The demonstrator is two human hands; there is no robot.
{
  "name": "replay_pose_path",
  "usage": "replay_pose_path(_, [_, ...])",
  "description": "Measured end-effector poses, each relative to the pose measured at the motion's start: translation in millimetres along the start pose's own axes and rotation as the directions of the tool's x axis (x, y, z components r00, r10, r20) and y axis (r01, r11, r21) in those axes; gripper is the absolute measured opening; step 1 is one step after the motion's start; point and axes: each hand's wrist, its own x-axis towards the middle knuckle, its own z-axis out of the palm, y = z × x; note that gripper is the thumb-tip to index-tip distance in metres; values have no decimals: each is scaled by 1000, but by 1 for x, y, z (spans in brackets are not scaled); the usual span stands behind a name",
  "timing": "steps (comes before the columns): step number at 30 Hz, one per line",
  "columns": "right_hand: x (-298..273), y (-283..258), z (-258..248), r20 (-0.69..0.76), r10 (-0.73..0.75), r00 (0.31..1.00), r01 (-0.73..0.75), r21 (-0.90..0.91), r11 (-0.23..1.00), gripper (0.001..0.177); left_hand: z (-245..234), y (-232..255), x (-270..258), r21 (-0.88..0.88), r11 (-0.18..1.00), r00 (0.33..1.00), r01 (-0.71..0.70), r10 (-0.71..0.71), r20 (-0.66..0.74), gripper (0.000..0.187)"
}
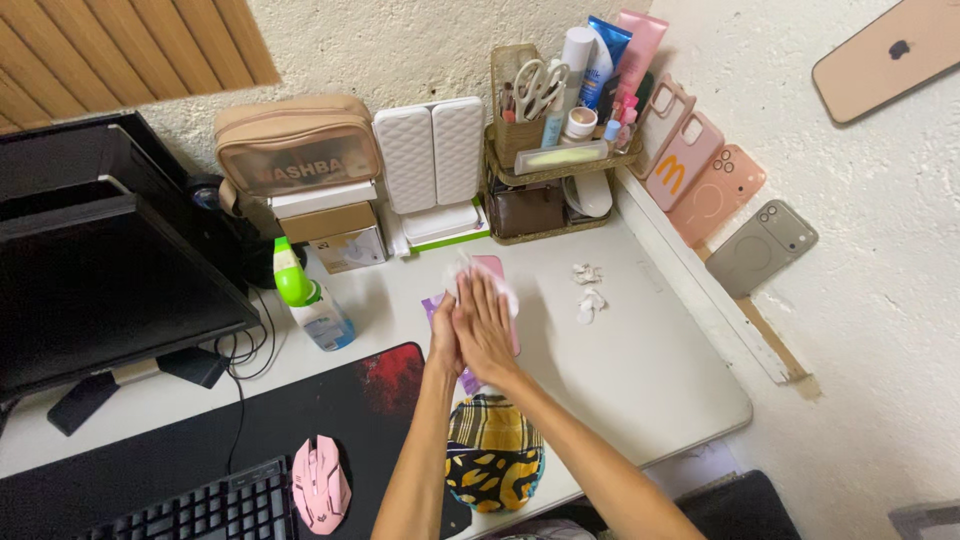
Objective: The person cleans a white plastic object, a pink phone case, a black handbag, and a black laptop sleeve using wet wipes and a patterned cloth. The person wipes each item and places them back on the desk or wall.
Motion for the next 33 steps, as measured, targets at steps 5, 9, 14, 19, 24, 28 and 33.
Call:
replay_pose_path(5, [23, -11, -10, -46, -1, 999, -4, -108, 994, 64, 15, 9, -2, 164, 986, 996, -5, 20, -89, 60])
replay_pose_path(9, [28, -22, -9, -117, 35, 993, -42, -60, 997, 64, 26, 16, -7, 227, 972, 993, -56, 78, -92, 61])
replay_pose_path(14, [27, -16, -5, -196, 232, 953, -224, 65, 972, 66, 30, 12, -9, 372, 927, 959, 42, 67, -276, 62])
replay_pose_path(19, [29, 48, 25, -261, 512, 818, -418, 342, 842, 68, 18, -5, -7, 611, 784, 960, -108, 242, -142, 54])
replay_pose_path(24, [13, 95, 41, -230, 588, 775, -565, 164, 809, 62, -13, -16, 9, 796, 574, 924, -192, 378, -49, 46])
replay_pose_path(28, [9, 82, 7, -295, 617, 729, -606, 140, 783, 54, -26, -14, 15, 791, 597, 909, -137, 393, -139, 44])
replay_pose_path(33, [15, 97, -26, -192, 519, 833, -375, 492, 785, 43, 8, -15, 31, 721, 656, 921, -224, 383, -63, 44])
